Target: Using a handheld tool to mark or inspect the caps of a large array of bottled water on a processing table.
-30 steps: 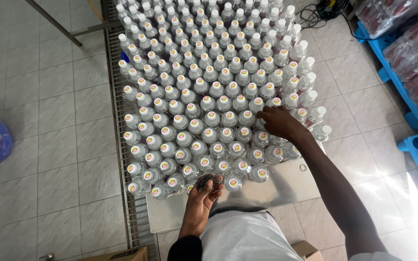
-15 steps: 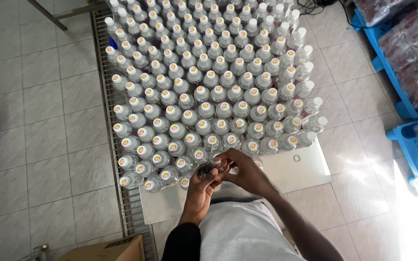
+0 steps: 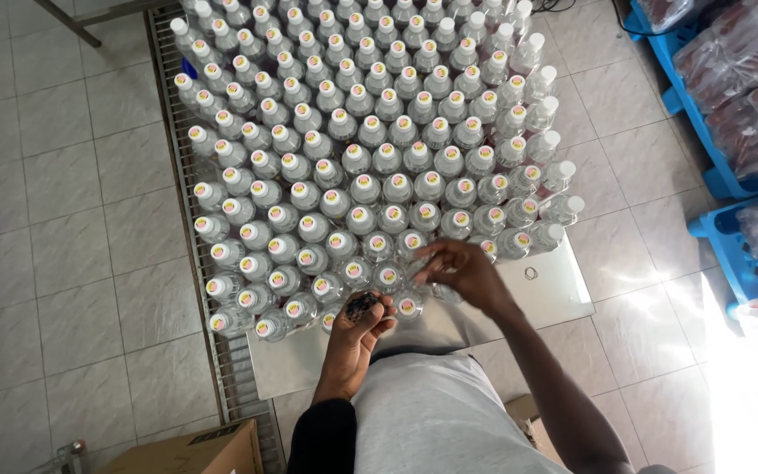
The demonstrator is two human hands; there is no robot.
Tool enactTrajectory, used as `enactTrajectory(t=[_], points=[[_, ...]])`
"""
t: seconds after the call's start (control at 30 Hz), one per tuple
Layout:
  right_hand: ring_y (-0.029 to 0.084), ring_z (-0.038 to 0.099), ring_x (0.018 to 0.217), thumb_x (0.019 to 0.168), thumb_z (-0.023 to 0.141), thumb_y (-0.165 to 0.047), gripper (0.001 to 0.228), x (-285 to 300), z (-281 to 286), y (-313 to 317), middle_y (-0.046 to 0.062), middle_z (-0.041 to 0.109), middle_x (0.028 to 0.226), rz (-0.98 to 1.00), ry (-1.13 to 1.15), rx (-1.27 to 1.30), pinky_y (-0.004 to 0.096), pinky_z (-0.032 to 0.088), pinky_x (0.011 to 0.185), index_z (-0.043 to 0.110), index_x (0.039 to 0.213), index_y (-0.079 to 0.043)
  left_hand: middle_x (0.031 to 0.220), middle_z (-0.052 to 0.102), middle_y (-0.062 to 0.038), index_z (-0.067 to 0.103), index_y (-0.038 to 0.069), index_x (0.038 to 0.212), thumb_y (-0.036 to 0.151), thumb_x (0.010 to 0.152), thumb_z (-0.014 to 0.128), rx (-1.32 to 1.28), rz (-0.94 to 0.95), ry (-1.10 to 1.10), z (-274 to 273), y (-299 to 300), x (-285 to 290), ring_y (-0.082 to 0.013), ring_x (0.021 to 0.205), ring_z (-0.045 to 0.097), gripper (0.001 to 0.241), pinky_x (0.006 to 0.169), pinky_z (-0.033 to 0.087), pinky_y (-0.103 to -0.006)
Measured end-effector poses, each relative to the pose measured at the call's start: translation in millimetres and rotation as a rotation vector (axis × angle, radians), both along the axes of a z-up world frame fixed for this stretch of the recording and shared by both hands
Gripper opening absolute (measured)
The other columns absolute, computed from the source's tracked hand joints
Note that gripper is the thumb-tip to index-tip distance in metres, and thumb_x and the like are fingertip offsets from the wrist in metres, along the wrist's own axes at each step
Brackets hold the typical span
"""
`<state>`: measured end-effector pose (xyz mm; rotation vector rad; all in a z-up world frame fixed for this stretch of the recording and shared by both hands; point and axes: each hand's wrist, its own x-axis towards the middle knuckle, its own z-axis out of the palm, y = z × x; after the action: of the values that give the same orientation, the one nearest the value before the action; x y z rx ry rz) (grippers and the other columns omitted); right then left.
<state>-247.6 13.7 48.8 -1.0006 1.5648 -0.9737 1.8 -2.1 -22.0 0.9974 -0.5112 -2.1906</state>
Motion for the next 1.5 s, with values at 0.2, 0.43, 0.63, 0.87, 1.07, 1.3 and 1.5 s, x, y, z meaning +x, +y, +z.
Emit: enactTrajectory(t=[0.2, 0.43, 0.63, 0.87, 1.07, 1.3, 1.5], points=[[0.021, 0.088, 0.1, 0.106, 0.071, -0.02, 0.029, -48, 4, -55, 0.009, 0.087, 0.113, -0.115, 0.269, -0.184, 0.034, 0.076, 0.078, 0.07, 0.134, -0.012, 0.116, 0.078, -0.011, 0.068, 0.009, 0.12, 0.019, 0.09, 0.085, -0.009, 0.043, -0.025, 8, 3, 13, -0.0254, 0.106, 0.075, 0.036, 0.091, 0.06, -0.0354], [0.024, 0.08, 0.089, 0.108, 0.069, -0.015, 0.027, -94, -40, -136, 0.011, 0.084, 0.104, 0.049, 0.616, -0.348, 0.04, 0.058, 0.067, 0.076, 0.135, -0.013, 0.115, 0.077, -0.01, 0.07, 0.008, 0.123, 0.018, 0.091, 0.084, 0.01, 0.096, -0.028, 1, 10, 28, -0.0248, 0.105, 0.075, 0.036, 0.093, 0.058, -0.0357], [0.027, 0.079, 0.089, 0.107, 0.067, -0.015, 0.017, -114, -72, -151, 0.007, 0.084, 0.102, 0.175, 0.732, -0.313, 0.043, 0.057, 0.072, 0.08, 0.116, -0.009, 0.116, 0.076, -0.014, 0.068, 0.006, 0.119, 0.013, 0.092, 0.082, 0.035, 0.204, -0.018, -6, 13, 37, -0.029, 0.107, 0.073, 0.031, 0.089, 0.059, -0.0367], [0.027, 0.078, 0.101, 0.105, 0.074, -0.017, 0.015, -121, -40, -141, 0.006, 0.084, 0.114, 0.311, 0.698, -0.199, 0.043, 0.059, 0.083, 0.083, 0.114, -0.009, 0.114, 0.076, -0.011, 0.069, 0.009, 0.116, 0.016, 0.09, 0.085, 0.054, 0.213, -0.036, -8, 12, 38, -0.0258, 0.104, 0.073, 0.031, 0.091, 0.059, -0.0371], [0.028, 0.077, 0.104, 0.103, 0.077, -0.027, 0.018, -124, -39, -141, 0.006, 0.083, 0.117, 0.372, 0.763, -0.156, 0.044, 0.056, 0.084, 0.082, 0.11, -0.011, 0.115, 0.077, -0.011, 0.069, 0.01, 0.118, 0.018, 0.091, 0.084, 0.044, 0.159, -0.045, -4, 10, 30, -0.0271, 0.104, 0.074, 0.032, 0.093, 0.058, -0.0383], [0.027, 0.078, 0.096, 0.102, 0.075, -0.02, 0.014, -132, -45, -143, 0.003, 0.084, 0.115, 0.465, 0.827, -0.098, 0.043, 0.056, 0.081, 0.082, 0.113, -0.015, 0.116, 0.078, -0.012, 0.069, 0.01, 0.118, 0.018, 0.09, 0.085, 0.047, 0.151, -0.053, 0, 4, 30, -0.0269, 0.104, 0.075, 0.034, 0.093, 0.059, -0.0382], [0.028, 0.07, 0.094, 0.097, 0.072, -0.005, 0.009, -123, -37, -142, 0.005, 0.073, 0.115, 0.592, 0.91, -0.19, 0.043, 0.054, 0.068, 0.075, 0.097, -0.013, 0.121, 0.078, -0.011, 0.069, 0.01, 0.119, 0.017, 0.09, 0.084, 0.059, 0.151, -0.06, 2, 1, 29, -0.0248, 0.104, 0.075, 0.033, 0.093, 0.059, -0.0368]])
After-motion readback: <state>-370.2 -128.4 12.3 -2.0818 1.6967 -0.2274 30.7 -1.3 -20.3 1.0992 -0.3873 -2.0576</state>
